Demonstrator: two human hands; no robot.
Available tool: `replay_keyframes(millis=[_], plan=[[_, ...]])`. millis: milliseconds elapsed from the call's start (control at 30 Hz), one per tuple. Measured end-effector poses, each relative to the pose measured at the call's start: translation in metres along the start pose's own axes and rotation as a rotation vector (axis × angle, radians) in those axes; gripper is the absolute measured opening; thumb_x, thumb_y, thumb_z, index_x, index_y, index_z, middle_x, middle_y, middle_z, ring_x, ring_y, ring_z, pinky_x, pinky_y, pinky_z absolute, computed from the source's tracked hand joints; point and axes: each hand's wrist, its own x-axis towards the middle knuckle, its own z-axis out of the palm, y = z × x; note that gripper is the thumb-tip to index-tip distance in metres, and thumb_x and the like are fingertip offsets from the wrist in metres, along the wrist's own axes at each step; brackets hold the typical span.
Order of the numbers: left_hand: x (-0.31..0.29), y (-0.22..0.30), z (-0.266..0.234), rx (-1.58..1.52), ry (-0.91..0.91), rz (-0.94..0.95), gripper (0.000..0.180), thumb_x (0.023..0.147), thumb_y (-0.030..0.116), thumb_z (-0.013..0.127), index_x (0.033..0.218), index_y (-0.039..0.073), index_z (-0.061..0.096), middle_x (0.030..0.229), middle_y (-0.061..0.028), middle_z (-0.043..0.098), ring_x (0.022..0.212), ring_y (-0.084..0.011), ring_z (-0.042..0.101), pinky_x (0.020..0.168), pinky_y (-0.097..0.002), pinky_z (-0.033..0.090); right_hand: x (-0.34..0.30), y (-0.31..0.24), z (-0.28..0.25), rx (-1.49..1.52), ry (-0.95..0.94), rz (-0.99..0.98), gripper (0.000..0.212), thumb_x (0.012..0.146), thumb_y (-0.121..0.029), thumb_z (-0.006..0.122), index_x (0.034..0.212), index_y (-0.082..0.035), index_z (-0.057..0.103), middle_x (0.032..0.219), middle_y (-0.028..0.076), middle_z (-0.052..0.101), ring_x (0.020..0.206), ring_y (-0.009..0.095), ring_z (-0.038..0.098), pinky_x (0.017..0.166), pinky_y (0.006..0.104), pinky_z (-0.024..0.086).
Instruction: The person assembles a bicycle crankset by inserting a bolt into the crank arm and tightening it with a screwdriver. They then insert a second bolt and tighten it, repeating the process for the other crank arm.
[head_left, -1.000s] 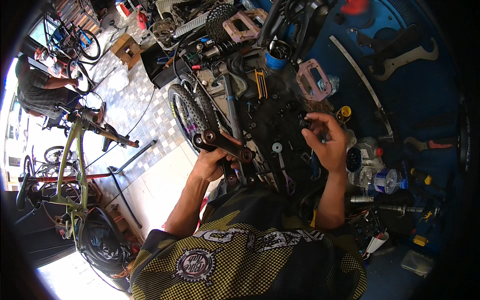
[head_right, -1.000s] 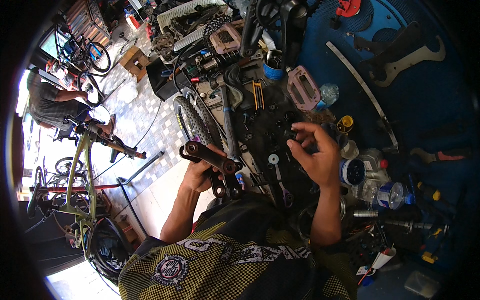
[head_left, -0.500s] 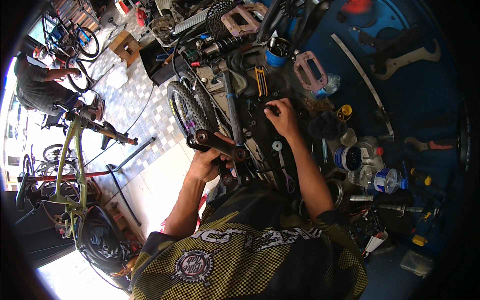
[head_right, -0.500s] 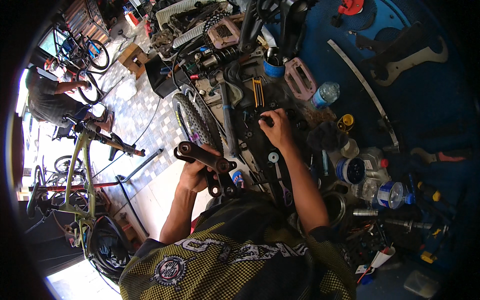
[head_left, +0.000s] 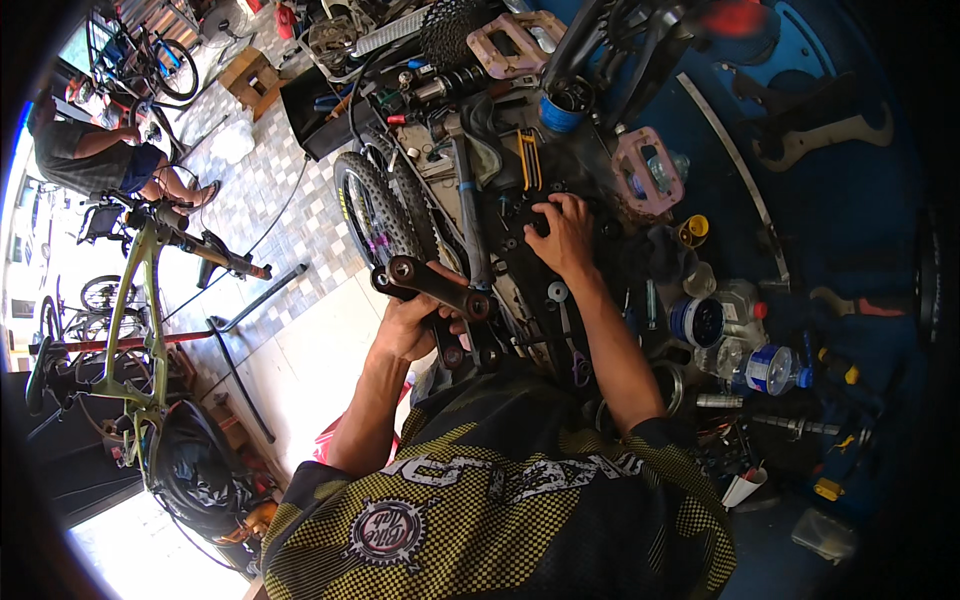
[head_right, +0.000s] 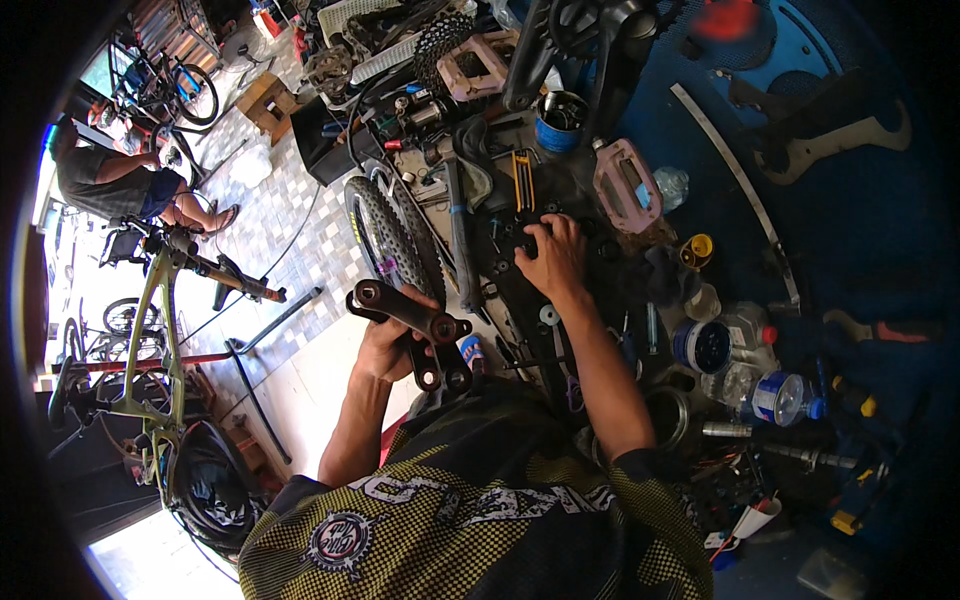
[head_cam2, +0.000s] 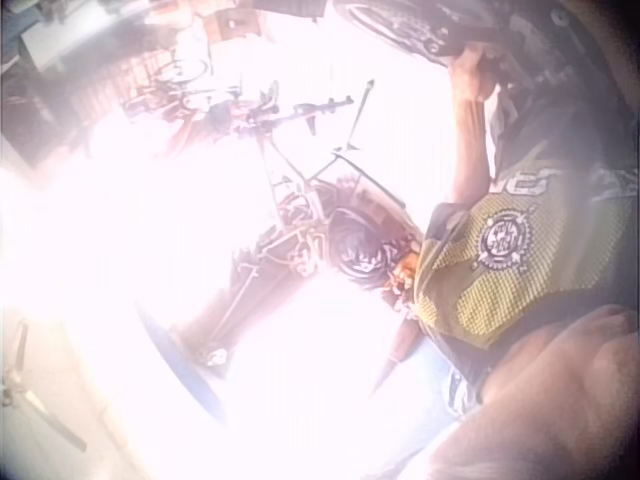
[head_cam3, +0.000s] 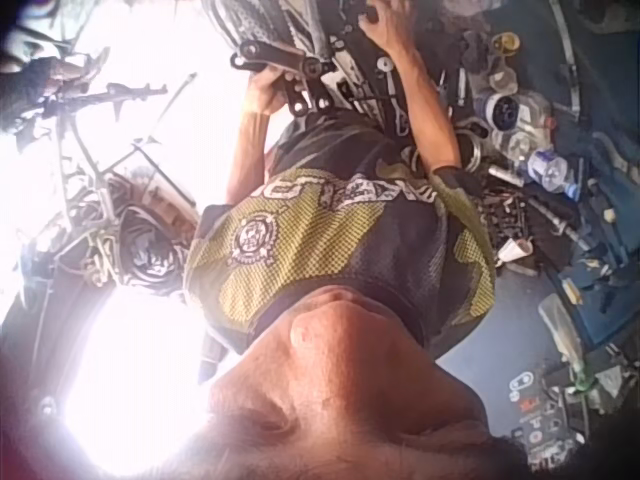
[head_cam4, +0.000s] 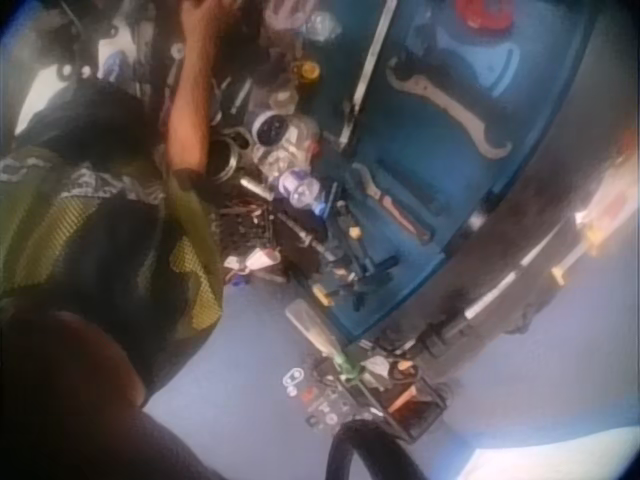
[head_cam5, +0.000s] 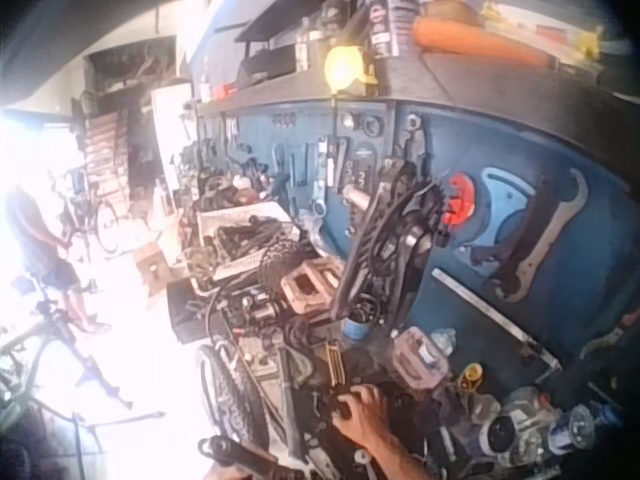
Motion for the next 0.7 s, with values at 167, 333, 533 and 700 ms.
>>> replay_keyframes(millis=[167,333,533,700], plan=[[0.002,0.002,0.002,0.000,-0.020,-0.001,0.046,0.098,0.032,0.076,0.124,-0.003,0.064,0.079,-0.0020,0.057,0.074,-0.0156,0.063,0.063,-0.0312,0.055,0.004,-0.012,0.019,0.001,-0.053,-0.002,0.034,0.079,-0.023,0.089,0.108,-0.016,0.073,0.124,0.005,0.063,0.128,0.031,0.052,0.106,0.0512,0.042],[-0.001,0.005,0.002,-0.041,-0.003,-0.012,0.038,0.096,0.027,0.079,0.118,-0.002,0.068,0.083,-0.0041,0.059,0.078,-0.0121,0.055,0.064,-0.0335,0.052,0.007,-0.018,0.026,0.025,0.005,-0.057,0.032,0.079,-0.017,0.088,0.104,-0.012,0.070,0.112,0.006,0.069,0.115,0.031,0.061,0.098,0.0494,0.047],[-0.003,0.004,-0.008,-0.005,0.008,-0.001,0.046,0.098,0.032,0.076,0.125,-0.003,0.063,0.079,-0.0023,0.057,0.074,-0.0165,0.063,0.064,-0.0319,0.055,0.029,0.009,-0.008,0.213,-0.054,0.038,0.027,0.082,-0.009,0.082,0.105,-0.008,0.066,0.103,0.009,0.071,0.102,0.034,0.063,0.094,0.0513,0.047],[-0.001,0.004,-0.002,-0.040,-0.001,-0.012,0.040,0.097,0.028,0.078,0.121,-0.002,0.066,0.082,-0.0034,0.059,0.076,-0.0126,0.057,0.064,-0.0325,0.052,0.033,0.032,-0.028,-0.046,-0.263,-0.061,0.027,0.085,-0.009,0.079,0.111,-0.010,0.070,0.108,0.007,0.071,0.110,0.031,0.061,0.098,0.0486,0.046]])
